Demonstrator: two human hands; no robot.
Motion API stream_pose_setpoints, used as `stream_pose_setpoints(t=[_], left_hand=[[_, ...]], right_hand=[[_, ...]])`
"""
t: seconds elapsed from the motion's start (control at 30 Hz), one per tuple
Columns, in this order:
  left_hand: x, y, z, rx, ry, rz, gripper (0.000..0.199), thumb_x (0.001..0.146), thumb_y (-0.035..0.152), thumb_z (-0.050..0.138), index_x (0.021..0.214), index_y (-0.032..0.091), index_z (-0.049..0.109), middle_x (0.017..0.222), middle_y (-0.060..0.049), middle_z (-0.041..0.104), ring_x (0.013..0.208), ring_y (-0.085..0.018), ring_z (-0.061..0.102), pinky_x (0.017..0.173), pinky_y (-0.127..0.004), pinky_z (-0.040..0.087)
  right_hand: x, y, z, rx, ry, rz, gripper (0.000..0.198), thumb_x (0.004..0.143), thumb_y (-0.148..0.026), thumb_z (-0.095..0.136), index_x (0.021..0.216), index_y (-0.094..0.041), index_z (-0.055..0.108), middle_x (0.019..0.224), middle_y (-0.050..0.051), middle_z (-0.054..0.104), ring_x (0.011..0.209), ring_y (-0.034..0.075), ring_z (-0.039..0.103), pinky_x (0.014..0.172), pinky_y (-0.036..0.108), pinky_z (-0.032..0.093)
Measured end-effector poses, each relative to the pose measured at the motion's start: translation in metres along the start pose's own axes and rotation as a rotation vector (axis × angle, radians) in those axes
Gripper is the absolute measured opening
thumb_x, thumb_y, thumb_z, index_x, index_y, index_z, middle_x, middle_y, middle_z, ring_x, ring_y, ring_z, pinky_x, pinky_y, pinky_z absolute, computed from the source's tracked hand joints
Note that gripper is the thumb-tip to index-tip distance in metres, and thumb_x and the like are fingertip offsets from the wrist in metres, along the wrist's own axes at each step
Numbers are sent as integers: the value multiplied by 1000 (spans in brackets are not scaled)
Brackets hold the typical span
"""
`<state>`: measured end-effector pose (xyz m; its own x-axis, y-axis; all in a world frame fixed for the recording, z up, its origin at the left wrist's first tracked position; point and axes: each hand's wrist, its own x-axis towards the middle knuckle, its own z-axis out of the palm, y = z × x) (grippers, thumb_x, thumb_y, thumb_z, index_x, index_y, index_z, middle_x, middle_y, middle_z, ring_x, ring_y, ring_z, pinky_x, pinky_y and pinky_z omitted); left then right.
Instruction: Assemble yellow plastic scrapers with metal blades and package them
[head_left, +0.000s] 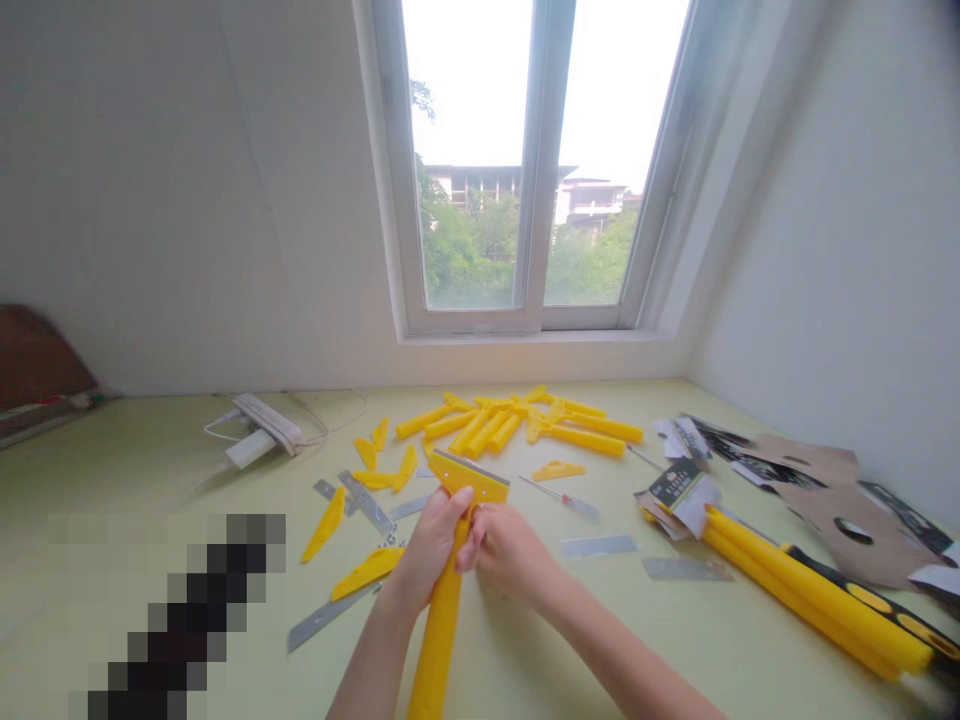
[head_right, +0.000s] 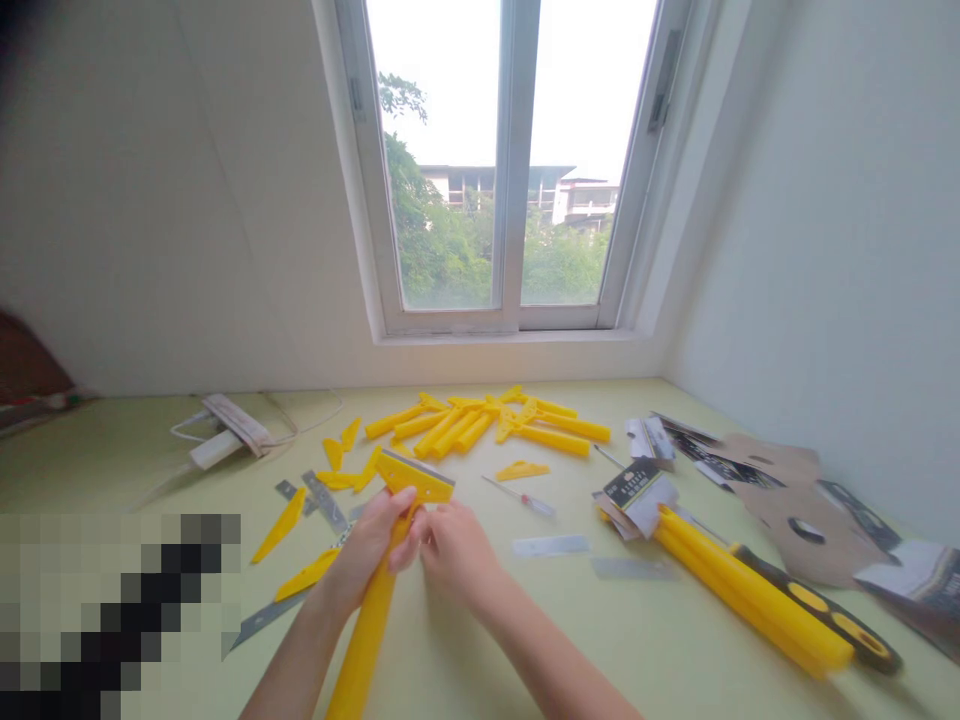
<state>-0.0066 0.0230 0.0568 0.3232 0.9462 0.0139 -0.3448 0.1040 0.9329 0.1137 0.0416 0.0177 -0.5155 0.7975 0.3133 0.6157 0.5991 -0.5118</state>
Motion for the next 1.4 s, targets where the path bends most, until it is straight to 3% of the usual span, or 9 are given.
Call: stream_pose_setpoints(t=[0.17,0.57,0.67,0.77,0.93,1.13,1.27,1.4], left_hand=[[1,-2,5,22,6,-8,40,83,37,44,51,14,49,30,7,34,26,-3,27,33,-17,18],[-2,3,9,72,-1,0,46,84,37,40,50,10,55,29,6,33,26,-2,26,34,-17,18],[-1,2,8,82,-14,4,45,84,38,41,53,10,57,29,6,35,26,-2,26,34,-17,19],[-1,2,7,87,-38,-15,45,84,39,41,54,10,57,30,5,36,27,-3,27,34,-17,20],[-1,0,8,99,-13,-11,47,83,43,40,52,11,55,30,5,35,27,-3,26,35,-18,20],[-1,-1,8,121,3,-3,47,83,44,38,52,12,53,30,5,36,28,-3,27,35,-18,20],[-1,1,10,132,-19,-19,46,83,45,41,53,12,52,30,5,37,29,-4,27,36,-18,22],[-1,1,12,140,4,-12,45,82,47,41,55,13,52,29,6,36,29,-4,27,36,-18,21]], right_hand=[[-4,9,-2,134,28,64,25,72,-7,44,62,-20,62,69,0,69,71,14,62,72,23,43],[-3,11,-4,259,45,21,30,66,-2,41,54,-21,60,64,-2,68,74,15,62,78,24,42],[-1,15,-18,310,161,45,21,69,-8,47,58,-20,61,68,-1,66,72,15,59,76,26,42],[4,26,-42,369,348,201,8,67,-17,56,66,-19,64,67,0,64,67,17,56,68,29,42],[9,39,-75,535,413,326,17,69,-33,61,74,-17,64,72,4,66,68,18,59,62,28,43],[-4,24,-74,955,505,418,25,60,-37,73,75,-18,65,75,3,64,70,15,54,62,26,39],[-15,12,-72,986,514,412,26,61,-38,73,74,-18,64,74,2,62,67,14,51,60,25,38],[-20,7,-74,918,567,365,23,65,-38,71,75,-19,64,79,3,63,78,17,54,70,28,41]])
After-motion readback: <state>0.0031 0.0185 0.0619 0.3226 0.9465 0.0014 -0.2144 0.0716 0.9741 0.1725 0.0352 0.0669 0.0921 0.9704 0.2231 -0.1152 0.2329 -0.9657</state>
